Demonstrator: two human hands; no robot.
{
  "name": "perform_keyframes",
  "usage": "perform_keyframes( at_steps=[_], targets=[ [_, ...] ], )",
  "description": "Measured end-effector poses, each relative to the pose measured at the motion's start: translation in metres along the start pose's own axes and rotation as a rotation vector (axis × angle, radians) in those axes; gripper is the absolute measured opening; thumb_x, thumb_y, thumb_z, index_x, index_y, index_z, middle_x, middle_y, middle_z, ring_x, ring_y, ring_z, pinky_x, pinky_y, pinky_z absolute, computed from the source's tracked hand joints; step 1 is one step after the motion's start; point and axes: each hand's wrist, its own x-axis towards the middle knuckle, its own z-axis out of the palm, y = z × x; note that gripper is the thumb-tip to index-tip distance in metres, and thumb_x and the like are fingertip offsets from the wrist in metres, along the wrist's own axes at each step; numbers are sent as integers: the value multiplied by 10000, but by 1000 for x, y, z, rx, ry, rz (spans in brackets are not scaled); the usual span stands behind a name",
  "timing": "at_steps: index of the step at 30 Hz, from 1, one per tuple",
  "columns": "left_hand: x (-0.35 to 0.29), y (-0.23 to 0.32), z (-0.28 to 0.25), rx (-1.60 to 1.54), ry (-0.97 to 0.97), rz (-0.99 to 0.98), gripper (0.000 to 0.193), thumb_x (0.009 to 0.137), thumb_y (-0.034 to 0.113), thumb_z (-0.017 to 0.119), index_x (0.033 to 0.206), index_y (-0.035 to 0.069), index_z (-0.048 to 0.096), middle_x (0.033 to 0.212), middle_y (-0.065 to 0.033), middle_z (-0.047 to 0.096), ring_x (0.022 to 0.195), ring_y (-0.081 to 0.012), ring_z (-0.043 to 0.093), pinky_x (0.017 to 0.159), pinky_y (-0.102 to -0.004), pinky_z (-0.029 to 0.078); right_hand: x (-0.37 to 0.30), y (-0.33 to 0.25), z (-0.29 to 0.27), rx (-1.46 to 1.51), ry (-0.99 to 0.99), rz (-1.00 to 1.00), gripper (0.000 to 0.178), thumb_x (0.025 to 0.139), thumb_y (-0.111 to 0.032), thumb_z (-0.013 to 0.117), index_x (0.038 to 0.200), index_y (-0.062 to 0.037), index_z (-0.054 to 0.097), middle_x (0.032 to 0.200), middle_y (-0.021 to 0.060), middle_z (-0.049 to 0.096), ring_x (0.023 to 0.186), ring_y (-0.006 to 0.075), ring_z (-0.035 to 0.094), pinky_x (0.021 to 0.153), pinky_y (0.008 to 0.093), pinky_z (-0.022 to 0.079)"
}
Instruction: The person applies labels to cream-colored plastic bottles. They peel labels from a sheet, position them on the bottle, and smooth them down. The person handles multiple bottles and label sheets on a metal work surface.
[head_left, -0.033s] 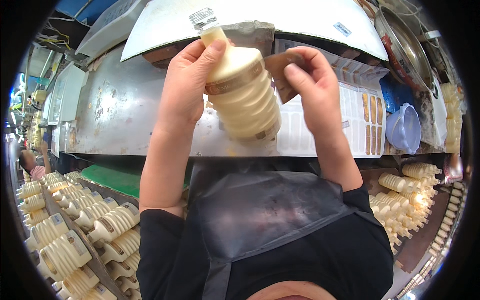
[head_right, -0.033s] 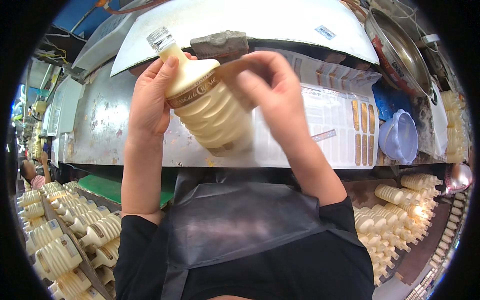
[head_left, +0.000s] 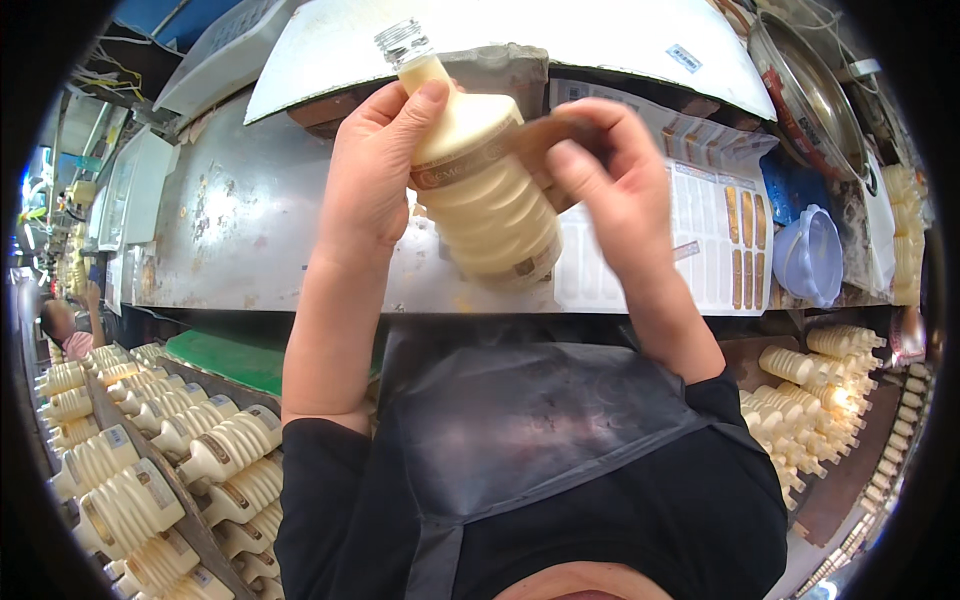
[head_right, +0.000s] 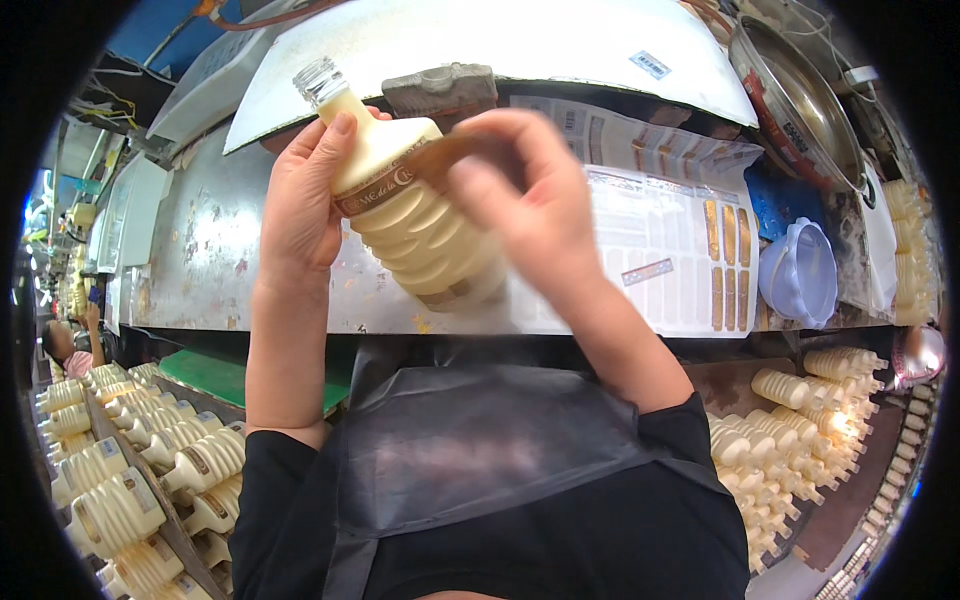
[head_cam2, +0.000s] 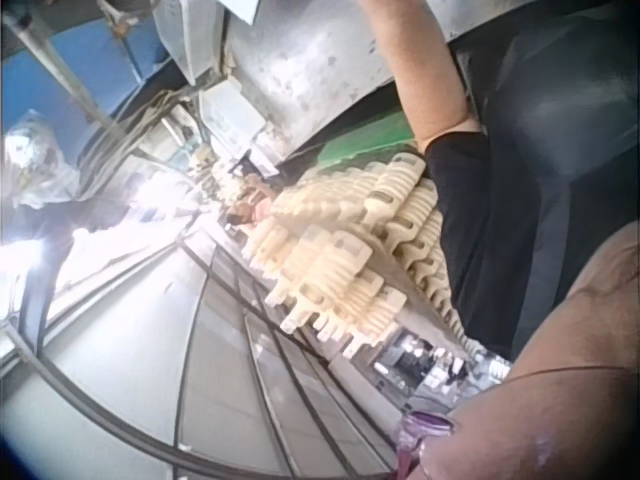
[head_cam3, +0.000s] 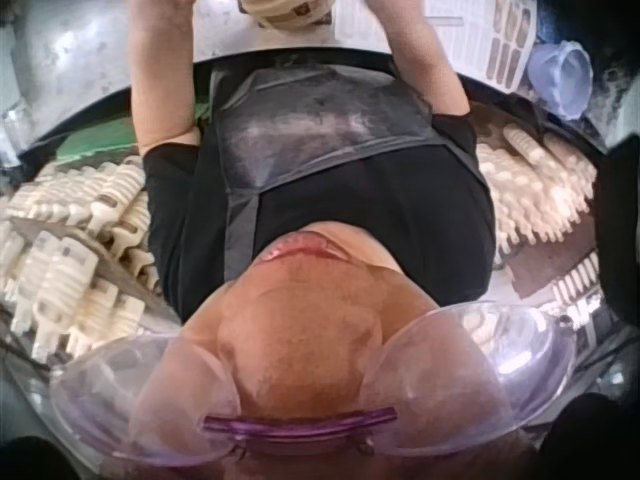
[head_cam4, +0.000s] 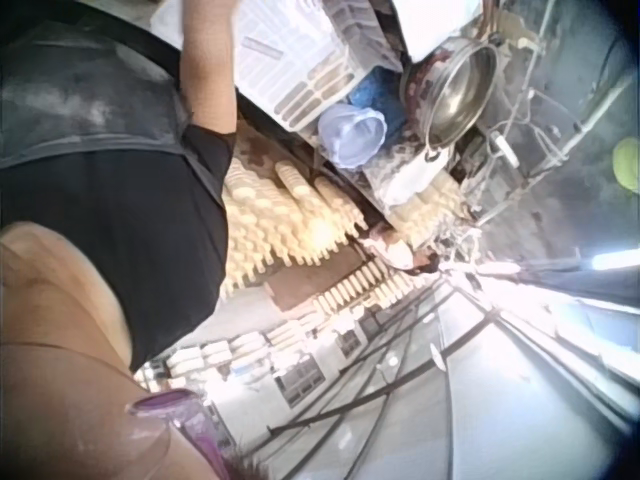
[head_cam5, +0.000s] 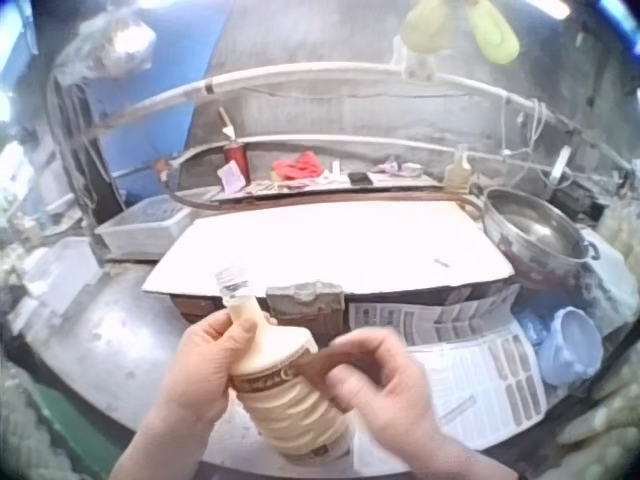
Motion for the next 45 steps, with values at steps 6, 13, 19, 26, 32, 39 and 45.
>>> perform_keyframes(
  at_steps=[6, 13, 19, 26, 32, 39, 45],
  targets=[
    [-11, -3, 4, -8, 111, 45, 316, 983, 236, 697, 1157, -28, 683, 1070, -94, 724, 968, -157, 694, 862, -296, 564, 3, -5, 10, -451, 147, -260, 230, 904, -28, 721, 1128, 4, 682, 1019, 116, 716, 865, 173, 692, 774, 270, 554],
    [-36, 6, 16, 95, 129, 158, 241, 974, 168, 698, 1127, -19, 699, 1068, -60, 706, 945, -112, 649, 862, -271, 522, -32, -10, 9, -525, -337, -865, 264, 780, -2, 723, 1036, -64, 742, 1009, 104, 721, 873, 236, 706, 758, 334, 557],
    [-100, 10, 15, 955, -46, 1110, 368, 693, 91, 795, 1034, 38, 667, 996, -92, 715, 859, -263, 653, 805, -387, 524, -31, -15, -45, 49, 186, -230, 292, 940, -19, 698, 1226, 10, 652, 1153, 87, 695, 1035, 137, 654, 929, 283, 518],
    [-155, 22, 2, 1350, 50, 1255, 320, 810, 271, 822, 1033, 111, 657, 1002, -38, 714, 839, -213, 636, 730, -351, 508, -19, 11, -52, 199, 53, -26, 303, 950, -10, 679, 1249, 18, 643, 1172, 78, 683, 1070, 134, 636, 984, 275, 483],
    [-194, 74, -20, 1202, 410, 1085, 415, 837, 303, 834, 1098, 38, 650, 1032, -125, 697, 900, -284, 664, 813, -370, 527, 13, 31, -38, 258, -137, 29, 307, 970, -30, 654, 1274, 12, 635, 1191, 103, 692, 1095, 170, 657, 995, 306, 513],
    [-289, 153, -28, 467, 754, 1039, 275, 939, 123, 738, 1189, 38, 657, 1095, -37, 706, 918, -94, 660, 812, -248, 539, 37, 46, 4, 396, -361, 186, 291, 987, -65, 638, 1270, 5, 625, 1186, 97, 691, 1084, 172, 680, 939, 300, 566],
    [-398, 232, -34, 657, 1199, 1192, 236, 972, 175, 695, 1097, -25, 691, 1040, -99, 722, 882, -140, 697, 808, -272, 572, 40, 54, 45, 388, -442, 299, 273, 983, -96, 654, 1246, -24, 647, 1139, 86, 705, 984, 169, 715, 852, 286, 600]
  ],
)
